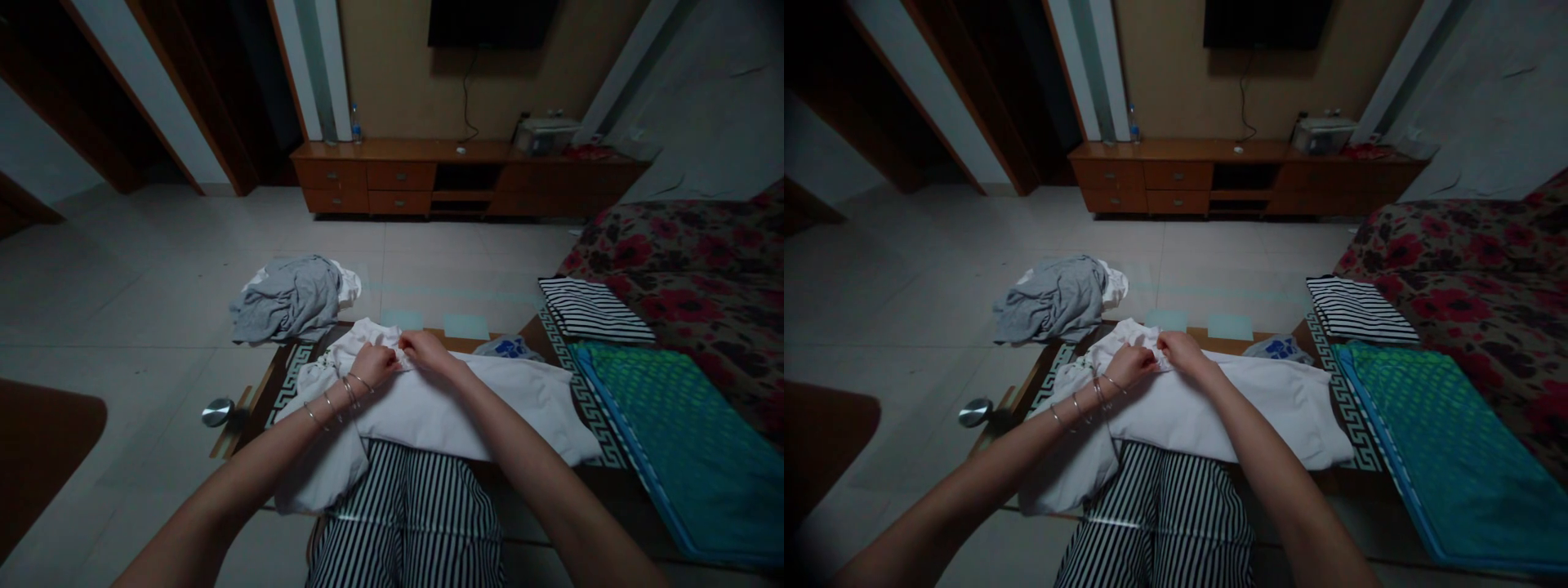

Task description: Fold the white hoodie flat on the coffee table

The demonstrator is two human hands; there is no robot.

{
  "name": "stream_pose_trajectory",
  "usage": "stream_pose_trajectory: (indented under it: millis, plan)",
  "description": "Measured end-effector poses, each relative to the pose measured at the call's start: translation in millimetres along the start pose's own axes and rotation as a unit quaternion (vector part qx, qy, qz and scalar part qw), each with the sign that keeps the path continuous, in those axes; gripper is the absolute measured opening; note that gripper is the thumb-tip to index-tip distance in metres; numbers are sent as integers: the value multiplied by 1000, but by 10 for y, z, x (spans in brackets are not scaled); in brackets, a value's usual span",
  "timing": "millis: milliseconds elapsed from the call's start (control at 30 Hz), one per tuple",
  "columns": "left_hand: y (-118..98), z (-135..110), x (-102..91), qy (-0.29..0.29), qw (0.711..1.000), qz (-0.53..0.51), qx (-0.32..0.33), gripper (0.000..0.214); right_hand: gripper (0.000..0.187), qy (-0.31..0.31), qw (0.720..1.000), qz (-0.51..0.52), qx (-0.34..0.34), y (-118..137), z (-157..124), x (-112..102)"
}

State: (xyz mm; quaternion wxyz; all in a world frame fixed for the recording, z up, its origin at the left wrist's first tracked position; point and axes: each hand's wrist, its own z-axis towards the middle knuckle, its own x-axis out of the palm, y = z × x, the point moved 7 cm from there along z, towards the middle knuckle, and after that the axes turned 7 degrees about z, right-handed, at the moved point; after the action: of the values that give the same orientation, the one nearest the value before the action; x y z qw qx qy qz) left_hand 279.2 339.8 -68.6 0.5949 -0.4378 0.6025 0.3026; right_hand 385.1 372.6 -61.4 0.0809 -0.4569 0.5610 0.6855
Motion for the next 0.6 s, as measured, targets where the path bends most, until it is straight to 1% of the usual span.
stream_pose_trajectory:
  millis: [67,167,233,333,400,500,567,600]
  plan:
    - [12,-14,53,-11,999,-40,-32,24,18,-6,1000,16,14,-88,-54,45]
    - [42,-33,91,-34,995,-83,-53,17,20,-9,1000,23,17,-193,-141,143]
    - [91,-35,65,-52,992,-92,-68,17,21,-20,999,27,19,-252,-180,187]
    - [195,-35,-41,-90,986,-102,-98,20,22,-37,998,32,29,-314,-202,190]
    - [212,-30,-101,-111,981,-130,-90,21,25,-40,998,38,34,-320,-193,157]
    - [159,-6,-132,-128,971,-195,-48,21,33,-38,996,77,22,-238,-143,100]
    - [137,28,-133,-128,968,-213,-30,25,39,-44,994,99,6,-143,-89,74]
    - [135,53,-136,-121,971,-207,-20,28,36,-54,993,101,6,-108,-62,64]
